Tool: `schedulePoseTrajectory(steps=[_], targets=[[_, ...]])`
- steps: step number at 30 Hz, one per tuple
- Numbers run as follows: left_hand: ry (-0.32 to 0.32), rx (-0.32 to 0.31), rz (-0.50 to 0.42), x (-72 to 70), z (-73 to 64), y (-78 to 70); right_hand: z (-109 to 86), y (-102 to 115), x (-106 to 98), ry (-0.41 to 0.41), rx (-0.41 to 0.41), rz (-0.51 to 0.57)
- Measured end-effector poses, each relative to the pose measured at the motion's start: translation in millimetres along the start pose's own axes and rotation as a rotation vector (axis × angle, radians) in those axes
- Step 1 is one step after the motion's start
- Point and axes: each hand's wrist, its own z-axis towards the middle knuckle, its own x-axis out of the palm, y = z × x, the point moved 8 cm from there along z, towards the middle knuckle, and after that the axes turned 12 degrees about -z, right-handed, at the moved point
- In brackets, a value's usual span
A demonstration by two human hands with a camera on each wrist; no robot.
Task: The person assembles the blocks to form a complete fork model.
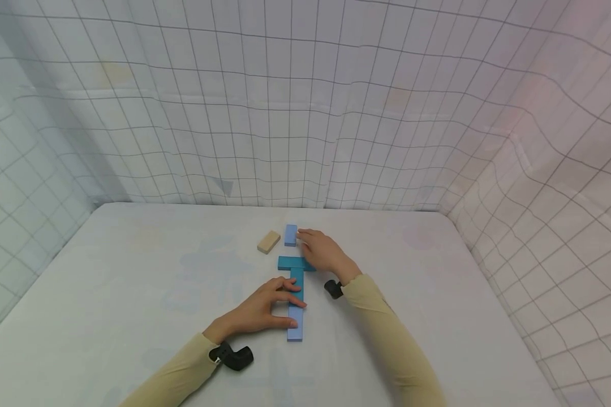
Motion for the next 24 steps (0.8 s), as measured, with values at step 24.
schedulePoseTrajectory(steps=[24], targets=[[-0.004, -0.009, -0.006, 0.2, -1.2, 0.9, 17.7, 5, 16, 0.169, 0.037, -0.039]])
